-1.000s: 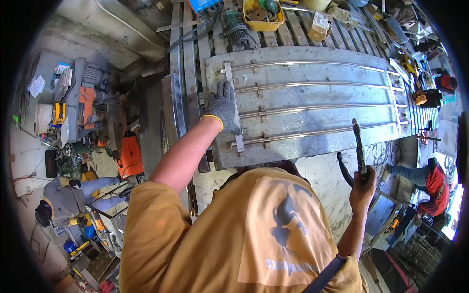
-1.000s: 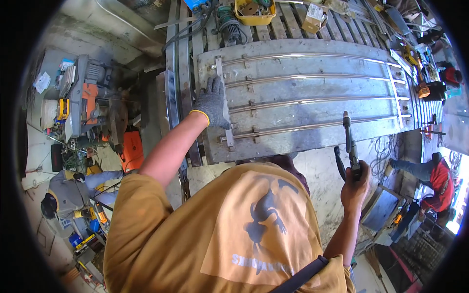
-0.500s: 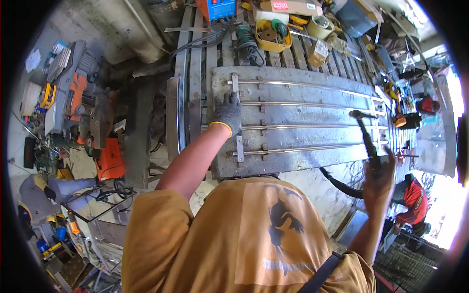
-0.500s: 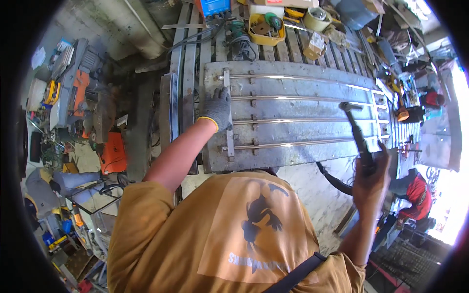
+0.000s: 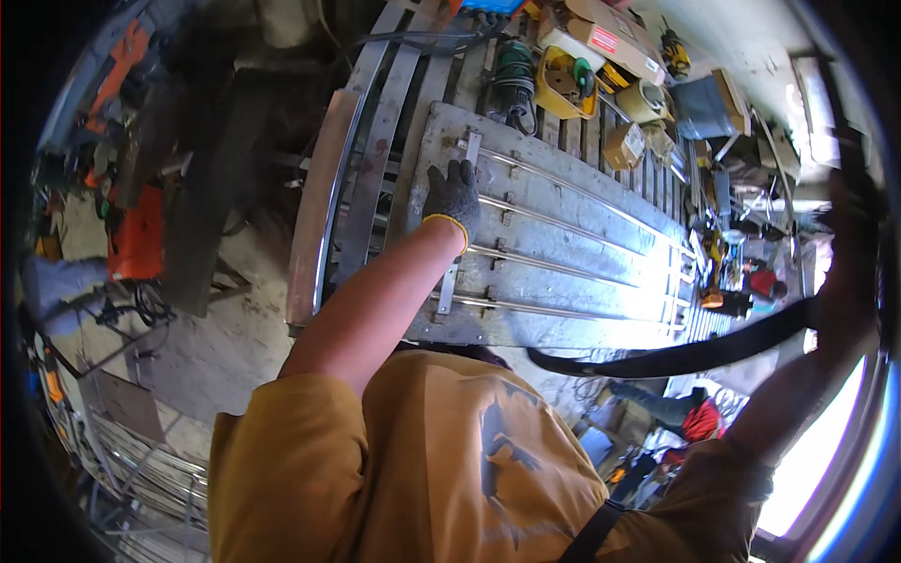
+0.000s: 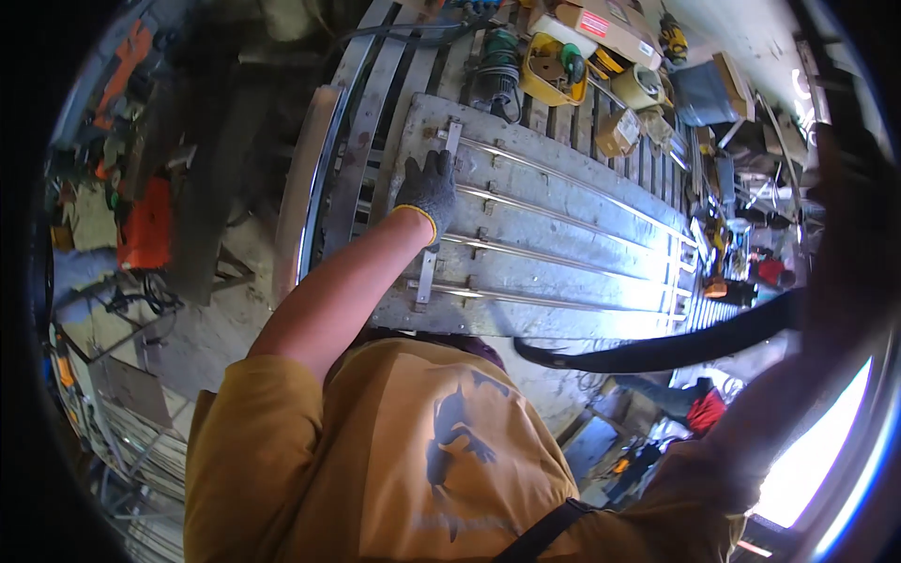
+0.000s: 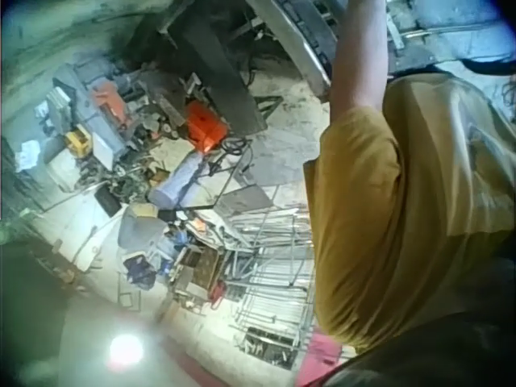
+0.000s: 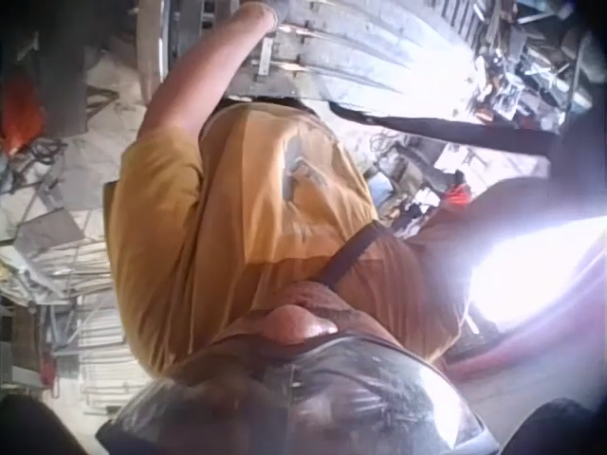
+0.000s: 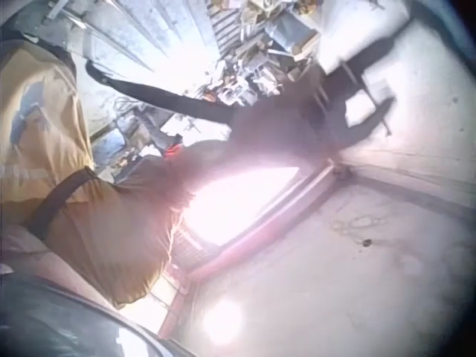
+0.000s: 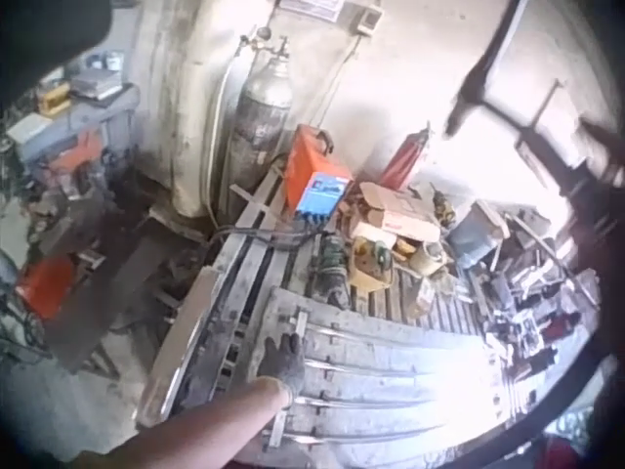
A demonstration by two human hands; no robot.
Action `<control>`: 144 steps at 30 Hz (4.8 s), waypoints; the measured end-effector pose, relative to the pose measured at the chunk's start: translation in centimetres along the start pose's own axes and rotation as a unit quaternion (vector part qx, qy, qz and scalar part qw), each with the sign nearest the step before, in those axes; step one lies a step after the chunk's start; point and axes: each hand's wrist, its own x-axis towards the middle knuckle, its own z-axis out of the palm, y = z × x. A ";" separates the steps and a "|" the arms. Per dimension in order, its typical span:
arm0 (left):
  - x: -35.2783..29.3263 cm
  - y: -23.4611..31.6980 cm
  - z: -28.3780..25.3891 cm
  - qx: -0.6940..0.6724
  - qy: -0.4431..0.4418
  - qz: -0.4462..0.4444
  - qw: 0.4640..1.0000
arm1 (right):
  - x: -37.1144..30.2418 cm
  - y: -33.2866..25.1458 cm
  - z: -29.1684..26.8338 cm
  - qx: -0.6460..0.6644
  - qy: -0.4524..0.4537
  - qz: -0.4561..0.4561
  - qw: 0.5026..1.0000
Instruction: The person welds metal bars to a metal frame on the floor using a welding torch, wearing a welding mask for protection.
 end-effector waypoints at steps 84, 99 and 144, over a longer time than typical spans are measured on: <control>0.3 -2.3 -3.4 -0.066 -0.147 0.061 0.985 | -13.8 15.0 34.1 0.085 -0.072 0.306 0.946; 0.8 -1.8 -3.5 0.056 -0.207 0.076 0.974 | -16.0 15.0 37.3 0.137 -0.129 0.342 0.921; 0.2 -1.8 -1.8 -0.071 -0.082 0.032 0.994 | -9.4 15.9 33.2 0.016 -0.221 0.216 0.951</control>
